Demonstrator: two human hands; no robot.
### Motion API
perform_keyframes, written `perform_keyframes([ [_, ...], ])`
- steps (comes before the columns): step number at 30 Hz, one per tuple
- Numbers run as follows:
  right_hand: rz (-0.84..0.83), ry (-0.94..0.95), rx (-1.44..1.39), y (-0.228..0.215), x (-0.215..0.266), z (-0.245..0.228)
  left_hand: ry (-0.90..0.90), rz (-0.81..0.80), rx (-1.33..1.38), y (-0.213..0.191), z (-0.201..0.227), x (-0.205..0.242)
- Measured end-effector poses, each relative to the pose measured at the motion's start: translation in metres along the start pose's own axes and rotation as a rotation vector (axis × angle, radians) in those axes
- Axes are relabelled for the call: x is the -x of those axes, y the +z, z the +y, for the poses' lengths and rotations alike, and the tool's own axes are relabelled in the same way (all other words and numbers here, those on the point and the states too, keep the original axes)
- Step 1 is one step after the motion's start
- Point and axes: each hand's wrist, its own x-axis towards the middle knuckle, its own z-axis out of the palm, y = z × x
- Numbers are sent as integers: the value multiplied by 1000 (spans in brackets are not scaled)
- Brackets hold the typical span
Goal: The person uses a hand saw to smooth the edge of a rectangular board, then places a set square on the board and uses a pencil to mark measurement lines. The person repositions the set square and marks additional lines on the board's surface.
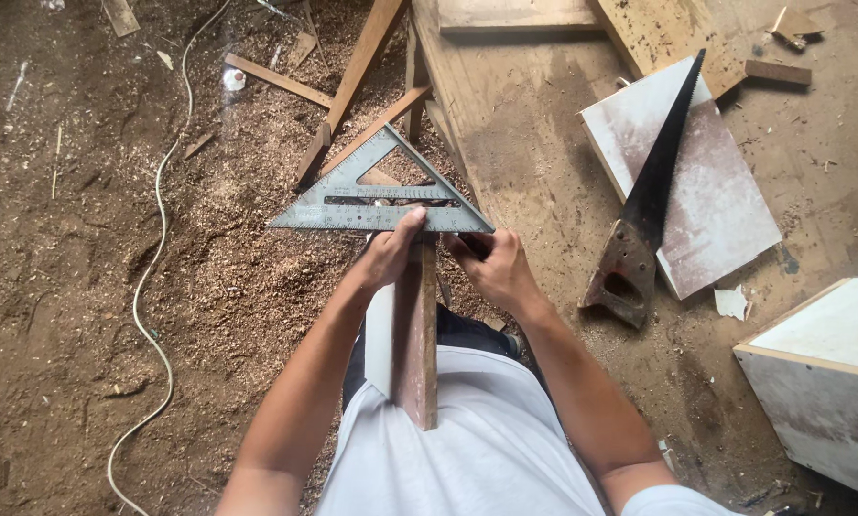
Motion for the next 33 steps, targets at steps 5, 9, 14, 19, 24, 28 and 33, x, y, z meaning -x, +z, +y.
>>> perform_keyframes([
  [5, -148, -122, -109, -14, 1, 18, -22, 12, 103, 0, -18, -1],
  [9, -187, -231, -478, -40, 0, 26, -157, 90, -174, -4, -22, -1],
  [14, -37, -308, -578, -47, -9, 14, 21, 3, -172, 4, -18, -2],
  [19, -100, -337, -480, -41, -16, 2, 35, -29, -18, 19, -12, -2],
  [24, -157, -262, -790, -41, -16, 12, 72, -42, 168, 28, -13, 0],
  [28, -245, -264, -901, -51, -17, 25, 103, 5, 197, 35, -5, -1],
  [33, -305, -239, -884, -56, -22, 34, 187, -22, 143, 45, 9, 6],
])
